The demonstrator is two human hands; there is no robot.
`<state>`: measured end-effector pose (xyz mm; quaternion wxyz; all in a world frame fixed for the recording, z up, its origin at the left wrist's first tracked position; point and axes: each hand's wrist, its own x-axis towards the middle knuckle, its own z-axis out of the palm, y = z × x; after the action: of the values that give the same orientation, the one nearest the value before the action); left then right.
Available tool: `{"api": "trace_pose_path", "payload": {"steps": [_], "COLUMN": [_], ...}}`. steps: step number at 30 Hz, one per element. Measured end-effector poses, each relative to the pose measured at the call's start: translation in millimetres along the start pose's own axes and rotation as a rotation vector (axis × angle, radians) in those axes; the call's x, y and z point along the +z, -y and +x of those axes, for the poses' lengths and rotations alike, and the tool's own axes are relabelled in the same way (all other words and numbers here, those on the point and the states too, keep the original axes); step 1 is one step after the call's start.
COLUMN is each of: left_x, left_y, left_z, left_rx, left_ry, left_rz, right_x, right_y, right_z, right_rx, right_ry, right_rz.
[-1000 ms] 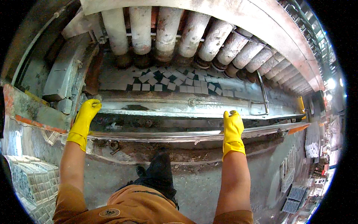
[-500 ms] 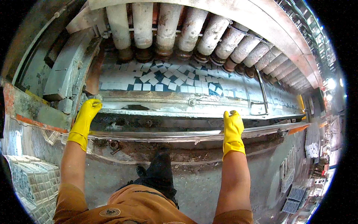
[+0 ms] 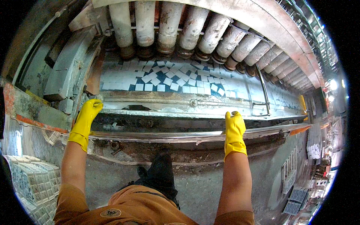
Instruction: The person operates a large industrial machine with a rotating drum, repeatedly inserting a long metal sheet into the drum's opening. The person then walks to a nearby table and uses a metal tool to arrange small white rectangular blocks inside a blue tray.
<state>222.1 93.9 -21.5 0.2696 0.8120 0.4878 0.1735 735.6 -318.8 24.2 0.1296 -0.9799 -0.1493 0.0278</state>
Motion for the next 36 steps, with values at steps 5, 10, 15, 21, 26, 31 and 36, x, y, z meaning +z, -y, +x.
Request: {"api": "trace_pose_path", "payload": {"steps": [5,10,15,21,26,31,36], "left_x": [-1.3,-0.7,-3.7,-6.9,-4.7,-0.6,-3.6], "left_y": [-3.0,-3.2,-1.3,-12.6,-16.4,-18.1,-26.6], "left_z": [-1.1,1.7,17.6,48.1,70.8,91.9,104.0], "left_rx": [-0.003,-0.016,-0.009,-0.023,-0.034,-0.035,-0.046], "left_ry": [-0.002,-0.005,0.002,0.004,-0.006,0.002,0.001], "left_rz": [-0.012,-0.026,-0.036,-0.046,-0.021,-0.019,-0.014], "right_x": [3.7,4.0,-1.8,-2.5,-7.6,7.1,5.8], "right_y": [-1.5,1.4,18.2,38.3,60.5,54.6,68.8], "right_z": [0.3,4.3,11.9,35.9,48.4,73.6,84.5], "right_rx": [-0.001,0.016,0.027,0.012,0.096,0.001,0.035], "right_ry": [-0.040,-0.014,0.009,0.020,0.105,0.003,0.054], "right_rz": [0.001,0.008,0.003,-0.004,0.110,0.002,0.057]}}
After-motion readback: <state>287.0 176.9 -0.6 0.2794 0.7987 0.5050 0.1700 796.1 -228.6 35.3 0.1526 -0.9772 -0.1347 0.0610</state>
